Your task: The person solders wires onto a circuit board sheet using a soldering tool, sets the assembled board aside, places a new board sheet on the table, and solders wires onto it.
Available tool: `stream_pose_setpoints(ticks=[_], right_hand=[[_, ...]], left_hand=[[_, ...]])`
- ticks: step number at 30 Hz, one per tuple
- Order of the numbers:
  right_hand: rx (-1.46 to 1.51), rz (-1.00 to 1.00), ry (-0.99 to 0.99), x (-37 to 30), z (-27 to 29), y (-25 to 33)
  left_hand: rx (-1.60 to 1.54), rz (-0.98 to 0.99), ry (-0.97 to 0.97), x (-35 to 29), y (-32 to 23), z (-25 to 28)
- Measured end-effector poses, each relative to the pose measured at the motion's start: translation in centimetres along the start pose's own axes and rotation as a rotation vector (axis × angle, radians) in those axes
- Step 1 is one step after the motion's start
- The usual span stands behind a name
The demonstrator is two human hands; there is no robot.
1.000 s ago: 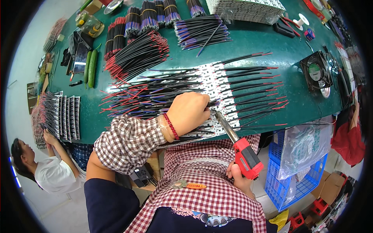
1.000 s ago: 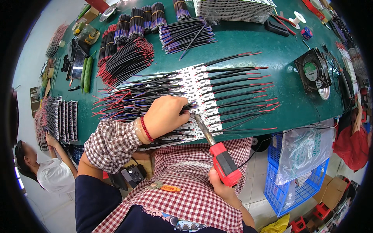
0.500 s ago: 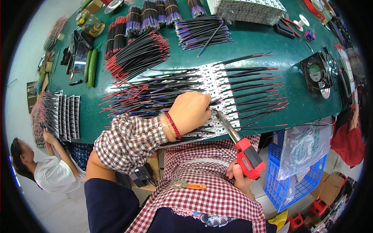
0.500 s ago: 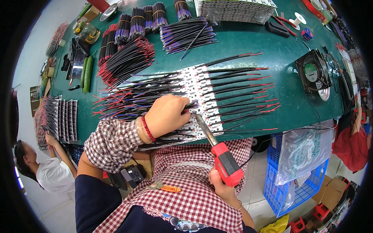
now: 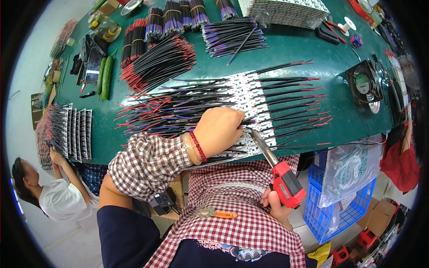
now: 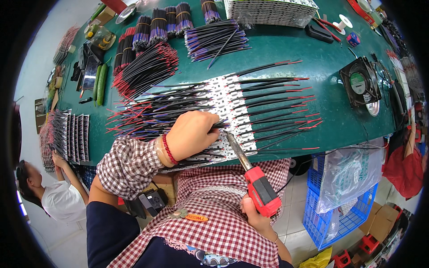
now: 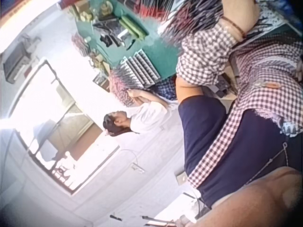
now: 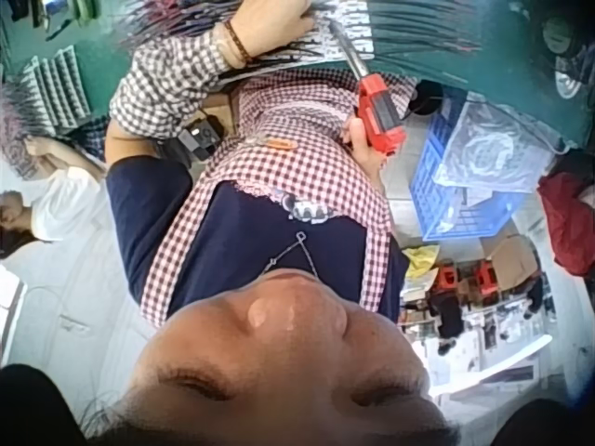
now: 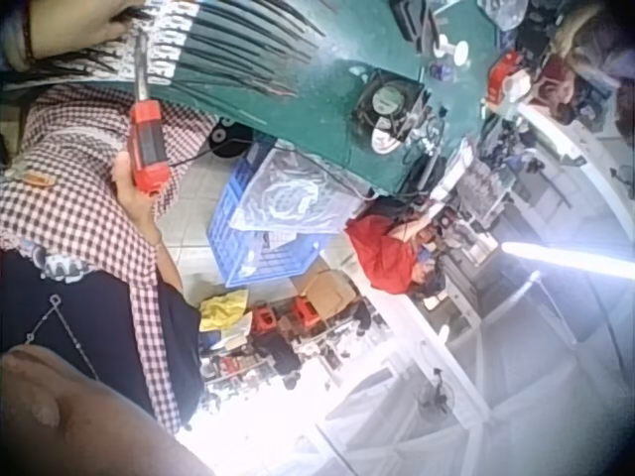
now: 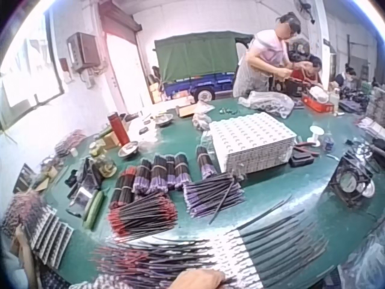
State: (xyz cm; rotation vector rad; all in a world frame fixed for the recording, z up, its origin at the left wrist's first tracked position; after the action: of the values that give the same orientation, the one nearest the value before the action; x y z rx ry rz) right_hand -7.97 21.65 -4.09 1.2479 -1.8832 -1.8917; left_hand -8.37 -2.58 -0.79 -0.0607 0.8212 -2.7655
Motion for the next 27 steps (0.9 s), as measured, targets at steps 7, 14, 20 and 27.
stream_pose_setpoints(ticks=[7,14,20,27], right_hand=[[-0.133,-0.005,0.084,0.0,0.5,-1.4],[-0.027,0.005,-0.045,0.0,0.1,-0.2],[-0.126,-0.004,0.08,-0.2,0.7,-2.0],[0.011,0.072,-0.055,-0.5,1.1,-0.8]], left_hand=[[0.024,0.004,-0.019,-0.3,-0.2,-0.4],[0.063,-0.06,0.033,0.0,-0.7,-0.6],[0.09,-0.097,0.069,0.2,-1.0,-0.5],[0.112,-0.095,0.12,0.4,-0.5,-1.0]])
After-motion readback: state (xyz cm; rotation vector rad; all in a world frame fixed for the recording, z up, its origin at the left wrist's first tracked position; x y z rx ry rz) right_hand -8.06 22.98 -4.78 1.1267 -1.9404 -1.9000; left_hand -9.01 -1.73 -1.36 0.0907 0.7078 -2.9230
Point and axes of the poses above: each hand's wrist, its own x-axis towards the middle knuckle, its own z-axis out of the back of the hand, y = z × x, the point moved 9 cm from there along x, towards the middle knuckle, and after that the axes turned 2 degrees about -z, right-handed, at the moved point
